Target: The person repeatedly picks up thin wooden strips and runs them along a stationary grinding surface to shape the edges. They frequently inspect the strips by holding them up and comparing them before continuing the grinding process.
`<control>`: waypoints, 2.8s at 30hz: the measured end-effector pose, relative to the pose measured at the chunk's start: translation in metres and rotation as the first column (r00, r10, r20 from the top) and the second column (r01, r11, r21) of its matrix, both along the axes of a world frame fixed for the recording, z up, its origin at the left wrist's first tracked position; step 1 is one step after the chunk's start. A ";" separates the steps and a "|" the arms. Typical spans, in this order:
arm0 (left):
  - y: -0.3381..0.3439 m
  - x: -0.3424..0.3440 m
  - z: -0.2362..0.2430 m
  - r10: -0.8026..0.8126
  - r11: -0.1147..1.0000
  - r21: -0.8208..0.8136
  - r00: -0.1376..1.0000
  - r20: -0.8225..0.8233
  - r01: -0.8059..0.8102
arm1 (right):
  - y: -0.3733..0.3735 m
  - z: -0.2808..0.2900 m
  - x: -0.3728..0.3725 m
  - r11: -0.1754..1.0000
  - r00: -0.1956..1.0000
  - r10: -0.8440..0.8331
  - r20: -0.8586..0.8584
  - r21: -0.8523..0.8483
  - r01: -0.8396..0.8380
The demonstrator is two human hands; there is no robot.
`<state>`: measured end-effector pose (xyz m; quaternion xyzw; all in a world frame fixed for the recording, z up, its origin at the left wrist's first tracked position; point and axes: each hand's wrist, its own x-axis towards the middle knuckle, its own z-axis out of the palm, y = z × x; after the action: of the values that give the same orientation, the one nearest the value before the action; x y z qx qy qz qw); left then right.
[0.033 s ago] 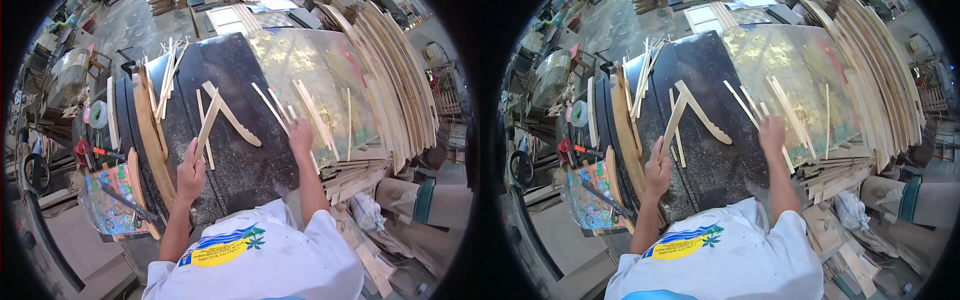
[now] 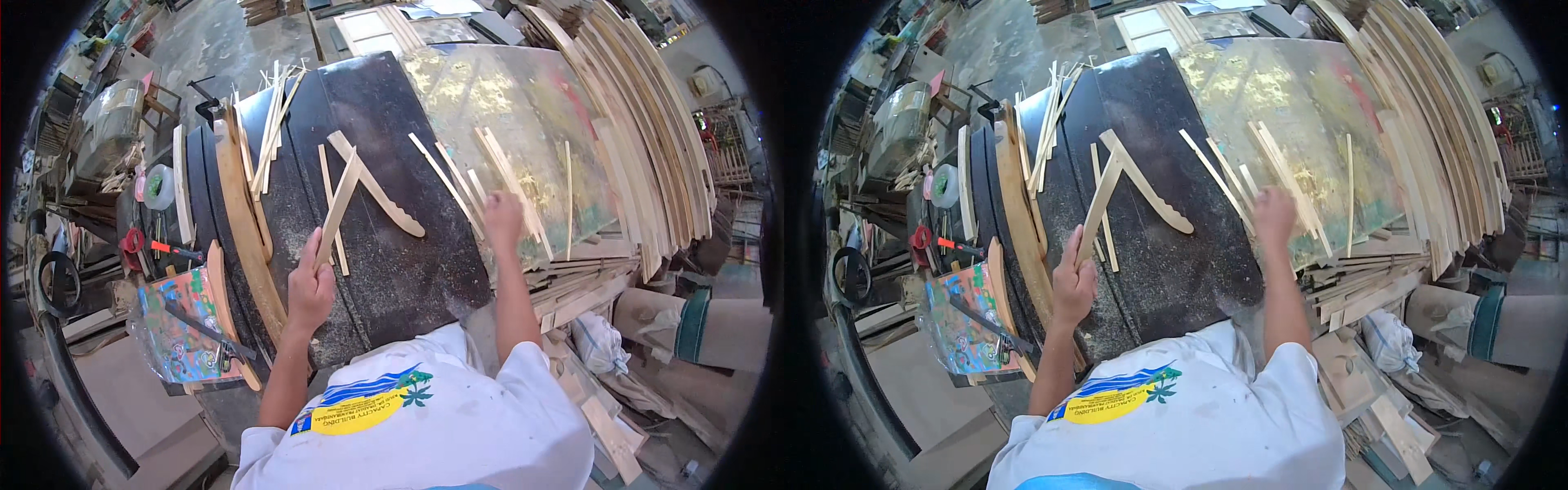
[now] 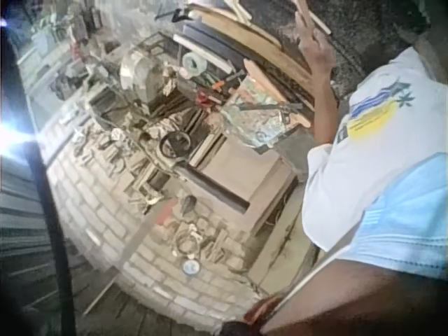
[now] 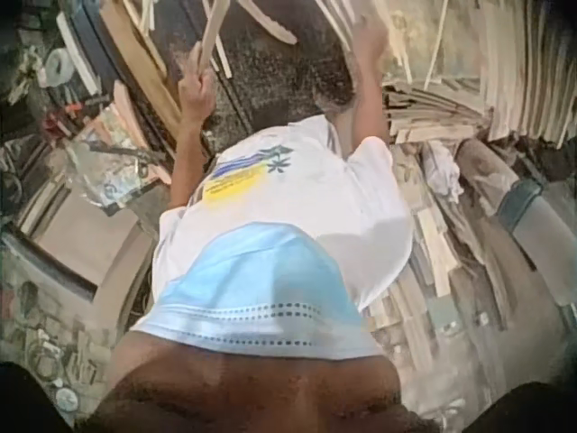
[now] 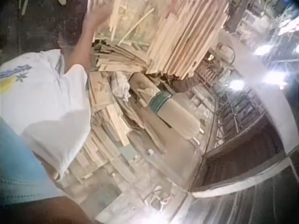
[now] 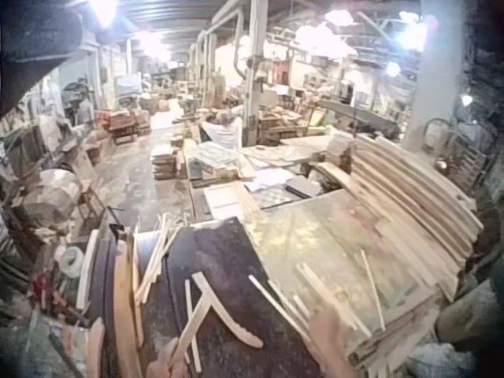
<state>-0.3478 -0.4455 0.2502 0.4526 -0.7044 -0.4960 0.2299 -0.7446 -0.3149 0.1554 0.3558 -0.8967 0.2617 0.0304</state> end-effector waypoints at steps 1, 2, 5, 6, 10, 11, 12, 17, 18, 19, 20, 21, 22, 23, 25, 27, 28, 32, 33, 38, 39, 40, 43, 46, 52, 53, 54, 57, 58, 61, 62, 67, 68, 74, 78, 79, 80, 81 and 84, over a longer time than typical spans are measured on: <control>0.004 0.003 -0.005 -0.036 0.999 -0.041 0.999 -0.007 0.035 | 0.025 -0.010 -0.029 0.994 0.995 -0.091 -0.033 0.062 0.093; 0.008 0.005 -0.007 -0.048 0.998 -0.047 0.999 -0.004 0.048 | 0.041 -0.008 -0.044 0.988 0.994 -0.107 -0.004 0.108 0.106; 0.020 0.014 -0.003 -0.028 1.000 0.008 0.999 0.019 0.028 | 0.057 -0.005 -0.065 0.974 0.996 -0.090 0.021 0.210 0.084; 0.023 0.015 0.000 -0.018 0.999 0.038 1.000 0.023 0.018 | 0.060 -0.007 -0.067 0.973 0.998 -0.065 -0.011 0.220 0.066; 0.037 0.015 0.007 0.011 0.992 0.128 1.000 0.006 -0.012 | 0.058 -0.003 -0.090 0.944 0.998 -0.035 0.044 0.330 0.018; 0.040 0.016 0.009 0.012 0.990 0.141 1.000 -0.008 -0.011 | 0.060 -0.005 -0.099 0.932 1.000 -0.002 0.024 0.362 -0.006; 0.044 0.016 0.009 0.017 0.988 0.153 1.000 -0.025 -0.013 | 0.062 -0.008 -0.107 0.919 1.000 0.030 0.004 0.394 -0.029; 0.065 0.017 0.017 0.157 0.938 0.335 0.972 -0.173 -0.092 | 0.052 -0.012 -0.085 0.962 0.980 0.162 0.118 0.202 -0.183; 0.069 0.019 0.017 0.202 0.911 0.400 0.956 -0.211 -0.104 | 0.047 -0.009 -0.065 0.975 0.961 0.185 0.207 0.083 -0.206; 0.074 0.021 0.014 0.229 0.901 0.412 0.955 -0.188 -0.134 | 0.039 -0.002 -0.039 0.974 0.928 0.224 0.298 -0.034 -0.224; 0.078 0.020 0.016 0.264 0.886 0.438 0.941 -0.211 -0.151 | 0.031 0.011 -0.010 0.973 0.827 0.229 0.514 -0.134 -0.186; 0.083 0.018 0.016 0.303 0.870 0.463 0.924 -0.234 -0.168 | 0.021 0.027 0.021 0.969 0.674 0.241 0.699 -0.213 -0.126; 0.087 0.015 0.016 0.338 0.855 0.486 0.906 -0.256 -0.182 | 0.014 0.043 0.050 0.963 0.478 0.254 0.841 -0.265 -0.045; 0.091 0.013 0.018 0.361 0.841 0.512 0.888 -0.286 -0.177 | 0.010 0.055 0.077 0.941 0.368 0.329 0.870 -0.335 -0.049; 0.096 0.007 0.026 0.395 0.816 0.557 0.850 -0.349 -0.151 | 0.005 0.078 0.124 0.888 0.137 0.458 0.878 -0.460 -0.015; 0.102 0.003 0.029 0.434 0.793 0.597 0.804 -0.406 -0.126 | 0.001 0.091 0.158 0.861 0.008 0.508 0.861 -0.508 -0.011; 0.105 0.001 0.029 0.455 0.781 0.615 0.777 -0.435 -0.113 | -0.001 0.095 0.173 0.842 -0.040 0.539 0.842 -0.539 -0.009; 0.116 0.011 0.024 0.502 0.740 0.672 0.684 -0.529 -0.025 | -0.006 0.114 0.217 0.802 -0.211 0.578 0.788 -0.596 -0.030; 0.119 0.015 0.019 0.528 0.727 0.686 0.660 -0.534 -0.027 | -0.007 0.118 0.225 0.787 -0.254 0.588 0.768 -0.616 -0.041; 0.129 0.031 0.032 0.520 0.750 0.659 0.671 -0.528 -0.062 | -0.007 0.113 0.245 0.769 -0.387 0.568 0.726 -0.636 -0.066; 0.132 0.034 0.032 0.521 0.758 0.648 0.672 -0.527 -0.080 | -0.007 0.115 0.250 0.771 -0.389 0.562 0.730 -0.632 -0.074; 0.133 0.037 0.034 0.527 0.763 0.637 0.677 -0.514 -0.110 | -0.008 0.117 0.255 0.773 -0.393 0.556 0.732 -0.630 -0.080; 0.136 0.045 0.041 0.544 0.765 0.616 0.703 -0.459 -0.189 | -0.010 0.124 0.268 0.781 -0.348 0.561 0.751 -0.620 -0.080; 0.140 0.055 0.047 0.546 0.763 0.602 0.735 -0.402 -0.237 | -0.016 0.122 0.276 0.774 -0.277 0.560 0.781 -0.612 -0.163; 0.152 0.068 0.039 0.619 0.735 0.590 0.685 -0.384 -0.334 | -0.024 0.118 0.297 0.796 -0.273 0.503 0.820 -0.562 -0.224; 0.154 0.070 0.038 0.633 0.729 0.584 0.675 -0.378 -0.357 | -0.025 0.117 0.301 0.795 -0.281 0.499 0.820 -0.562 -0.229; 0.156 0.072 0.037 0.647 0.723 0.577 0.665 -0.372 -0.381 | -0.026 0.115 0.305 0.794 -0.289 0.495 0.819 -0.562 -0.233; 0.161 0.080 0.031 0.669 0.709 0.555 0.666 -0.332 -0.436 | -0.029 0.111 0.321 0.803 -0.288 0.476 0.831 -0.544 -0.241; 0.163 0.082 0.027 0.673 0.708 0.544 0.664 -0.327 -0.450 | -0.030 0.111 0.326 0.809 -0.282 0.470 0.837 -0.536 -0.242; 0.168 0.090 0.012 0.694 0.700 0.494 0.654 -0.302 -0.515 | -0.037 0.099 0.339 0.818 -0.234 0.445 0.864 -0.499 -0.287; 0.170 0.092 0.007 0.701 0.697 0.467 0.652 -0.289 -0.543 | -0.040 0.089 0.342 0.831 -0.238 0.409 0.881 -0.467 -0.302; 0.183 0.117 -0.024 0.799 0.589 0.494 0.553 -0.236 -0.640 | -0.053 0.028 0.360 0.866 -0.245 0.293 0.924 -0.365 -0.342; 0.186 0.124 -0.027 0.808 0.576 0.496 0.545 -0.223 -0.650 | -0.054 0.017 0.364 0.864 -0.242 0.281 0.929 -0.355 -0.357; 0.201 0.153 -0.040 0.868 0.488 0.516 0.454 -0.201 -0.704 | -0.054 -0.009 0.387 0.794 0.044 0.405 0.913 -0.327 -0.513; 0.203 0.157 -0.035 0.876 0.474 0.532 0.440 -0.199 -0.701 | -0.058 -0.027 0.394 0.753 0.208 0.481 0.851 -0.280 -0.596; 0.204 0.158 -0.036 0.874 0.478 0.533 0.441 -0.205 -0.698 | -0.059 -0.025 0.397 0.745 0.245 0.504 0.828 -0.274 -0.608; 0.204 0.158 -0.037 0.872 0.482 0.534 0.442 -0.211 -0.695 | -0.060 -0.022 0.397 0.716 0.286 0.525 0.802 -0.234 -0.658; 0.205 0.159 -0.037 0.869 0.486 0.535 0.444 -0.217 -0.691 | -0.062 -0.019 0.397 0.685 0.324 0.546 0.772 -0.189 -0.704; 0.207 0.158 -0.034 0.854 0.511 0.508 0.478 -0.206 -0.693 | -0.062 -0.014 0.402 0.626 0.410 0.649 0.641 -0.142 -0.767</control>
<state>-0.1895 -0.2385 0.2162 0.6363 -0.2430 -0.5390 0.4955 -0.3427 -0.3766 0.1418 0.5910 -0.6313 0.2739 -0.4209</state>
